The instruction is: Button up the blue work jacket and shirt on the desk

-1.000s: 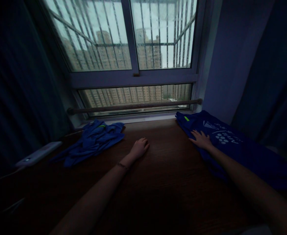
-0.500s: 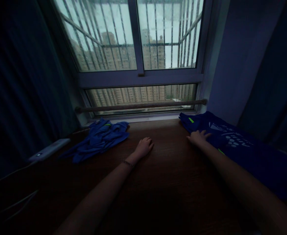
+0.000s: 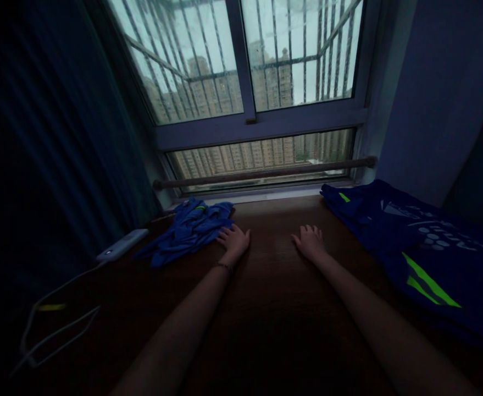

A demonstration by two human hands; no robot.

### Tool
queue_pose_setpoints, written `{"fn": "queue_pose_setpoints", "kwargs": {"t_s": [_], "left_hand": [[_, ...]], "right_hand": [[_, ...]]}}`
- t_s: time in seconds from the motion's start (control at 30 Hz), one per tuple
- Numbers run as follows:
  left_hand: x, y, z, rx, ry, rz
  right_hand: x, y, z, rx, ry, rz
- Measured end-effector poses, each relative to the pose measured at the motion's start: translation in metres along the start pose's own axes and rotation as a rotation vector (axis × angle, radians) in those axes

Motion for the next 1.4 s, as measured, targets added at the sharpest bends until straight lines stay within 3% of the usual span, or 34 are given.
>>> {"fn": "queue_pose_setpoints", "kwargs": {"t_s": [0.07, 0.2, 0.4, 0.53, 0.63, 0.7, 0.77, 0.83, 0.93, 1.0, 1.07, 1.1, 1.2, 1.3, 1.4], "left_hand": [[0.003, -0.001, -0.005, 0.028, 0.02, -0.061], [-0.015, 0.011, 0.017, 0.026, -0.251, -0.014], [-0.086, 0.04, 0.074, -0.128, -0.71, -0.19], [-0.154, 0.073, 0.097, -0.32, -1.066, -0.464], [-0.202, 0.1, 0.102, -0.473, -1.378, -0.833], [-0.219, 0.117, 0.102, -0.591, -1.548, -1.069], [-0.215, 0.13, 0.102, -0.686, -1.601, -1.164], [-0.187, 0.134, 0.103, -0.709, -1.486, -1.015], [-0.11, 0.128, 0.092, -0.619, -1.095, -0.487], [-0.058, 0.118, 0.07, -0.493, -0.819, -0.149], [-0.019, 0.098, 0.04, -0.31, -0.6, 0.043], [-0.004, 0.086, 0.022, -0.22, -0.473, 0.092], [0.024, 0.048, -0.033, -0.043, -0.145, 0.091], [0.039, 0.029, -0.074, -0.033, -0.098, 0.133], [0.052, 0.029, -0.103, -0.149, -0.146, 0.101]], "right_hand": [[0.001, 0.0, 0.0, 0.006, 0.018, -0.001], [0.002, 0.001, -0.003, 0.037, 0.065, 0.032], [0.005, 0.01, -0.006, 0.184, 0.129, 0.164], [0.006, 0.013, -0.006, 0.316, 0.133, 0.147], [0.003, 0.02, -0.01, 0.41, 0.157, 0.125], [0.0, 0.027, -0.019, 0.469, 0.199, 0.073], [-0.005, 0.034, -0.033, 0.532, 0.265, -0.002], [-0.012, 0.041, -0.051, 0.586, 0.339, -0.073], [-0.026, 0.046, -0.079, 0.621, 0.42, -0.148], [-0.036, 0.047, -0.095, 0.634, 0.456, -0.173], [-0.045, 0.047, -0.107, 0.66, 0.448, -0.195], [-0.047, 0.046, -0.109, 0.672, 0.408, -0.211], [-0.048, 0.043, -0.109, 0.682, 0.165, -0.305], [-0.054, 0.045, -0.114, 0.887, -0.003, -0.617], [-0.078, 0.066, -0.141, 1.348, 0.162, -1.036]]}}
Point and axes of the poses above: each hand's wrist, its own x-axis towards the middle knuckle, its own y-axis out of the back of the hand, z = x × y, the point moved 4 cm from there along x, towards the middle knuckle
